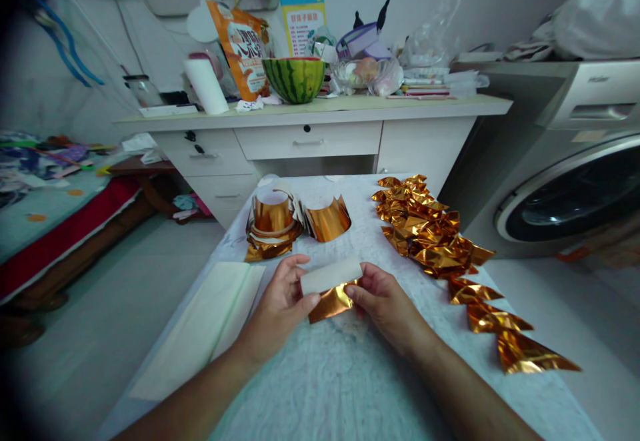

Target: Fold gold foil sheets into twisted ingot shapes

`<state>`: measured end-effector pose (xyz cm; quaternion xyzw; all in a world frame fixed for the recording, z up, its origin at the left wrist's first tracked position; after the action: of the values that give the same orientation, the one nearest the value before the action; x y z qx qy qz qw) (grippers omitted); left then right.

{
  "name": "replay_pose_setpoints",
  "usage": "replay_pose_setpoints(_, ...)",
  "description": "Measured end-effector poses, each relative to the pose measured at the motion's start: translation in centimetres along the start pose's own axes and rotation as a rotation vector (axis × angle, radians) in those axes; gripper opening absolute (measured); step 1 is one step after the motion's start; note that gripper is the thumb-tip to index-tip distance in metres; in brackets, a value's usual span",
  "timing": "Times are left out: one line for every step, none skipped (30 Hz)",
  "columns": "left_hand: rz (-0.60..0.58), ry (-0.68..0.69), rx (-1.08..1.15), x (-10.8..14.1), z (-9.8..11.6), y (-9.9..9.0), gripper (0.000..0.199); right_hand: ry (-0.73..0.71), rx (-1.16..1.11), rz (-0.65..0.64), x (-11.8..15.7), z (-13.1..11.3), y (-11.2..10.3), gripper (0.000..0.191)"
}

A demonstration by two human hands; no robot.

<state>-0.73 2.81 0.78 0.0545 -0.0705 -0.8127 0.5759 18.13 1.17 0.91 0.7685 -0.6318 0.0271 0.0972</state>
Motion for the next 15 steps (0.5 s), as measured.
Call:
replay_pose_setpoints(-0.005, 0.022, -0.053, 0.2, 0.1, 0.0, 0.054, -0.003, -0.006, 0.000, 0.0, 0.0, 0.0, 0.031)
replay_pose_setpoints(-0.022, 0.045, -0.118, 0.4, 0.2, 0.0, 0.058, -0.006, -0.013, 0.005, 0.0, 0.1, -0.1, 0.034)
replay_pose_setpoints(-0.048, 0.071, -0.193, 0.5, 0.4, -0.1, 0.061, -0.009, -0.020, 0.020, -0.1, 0.1, -0.2, 0.038)
replay_pose_setpoints(-0.082, 0.102, -0.273, 0.7, 0.5, -0.1, 0.063, -0.011, -0.025, 0.042, -0.1, 0.2, -0.3, 0.044)
replay_pose_setpoints(-0.120, 0.137, -0.352, 0.8, 0.7, -0.2, 0.066, -0.013, -0.027, 0.068, -0.1, 0.3, -0.4, 0.050)
replay_pose_setpoints(-0.153, 0.171, -0.423, 0.9, 0.8, -0.2, 0.068, -0.013, -0.028, 0.093, -0.2, 0.4, -0.5, 0.056)
replay_pose_setpoints(-0.179, 0.198, -0.488, 1.0, 0.8, -0.2, 0.070, -0.011, -0.027, 0.111, -0.2, 0.5, -0.7, 0.060)
replay_pose_setpoints(-0.193, 0.218, -0.544, 1.0, 0.9, -0.2, 0.070, -0.013, -0.025, 0.120, -0.3, 0.7, -0.8, 0.061)
replay_pose_setpoints(-0.202, 0.232, -0.590, 1.0, 0.9, -0.2, 0.068, -0.019, -0.017, 0.122, -0.3, 0.8, -0.8, 0.060)
replay_pose_setpoints(-0.205, 0.243, -0.631, 0.9, 0.8, -0.2, 0.062, -0.029, 0.001, 0.121, -0.3, 0.9, -0.9, 0.057)
replay_pose_setpoints(-0.205, 0.257, -0.665, 0.9, 0.7, -0.2, 0.055, -0.040, 0.029, 0.122, -0.3, 1.1, -1.0, 0.054)
replay_pose_setpoints(-0.210, 0.275, -0.692, 0.9, 0.6, -0.2, 0.047, -0.051, 0.067, 0.126, -0.4, 1.1, -1.1, 0.051)
replay_pose_setpoints(-0.220, 0.298, -0.711, 0.8, 0.4, -0.3, 0.039, -0.062, 0.110, 0.131, -0.4, 1.2, -1.1, 0.048)
replay_pose_setpoints(-0.234, 0.325, -0.725, 0.8, 0.3, -0.3, 0.034, -0.071, 0.153, 0.135, -0.4, 1.3, -1.2, 0.045)
replay_pose_setpoints(-0.247, 0.354, -0.741, 0.9, 0.2, -0.3, 0.030, -0.079, 0.195, 0.138, -0.4, 1.4, -1.3, 0.043)
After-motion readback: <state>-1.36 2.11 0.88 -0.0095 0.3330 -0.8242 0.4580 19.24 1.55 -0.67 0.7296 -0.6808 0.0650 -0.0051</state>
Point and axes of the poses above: each hand's wrist, its own x-axis away from the middle knuckle, its own y-axis out of the palm, z = x × y, the point moved 1 cm from there along -x, towards the middle knuckle, and after that the axes turned 7 degrees about x, right-handed, at the moved point
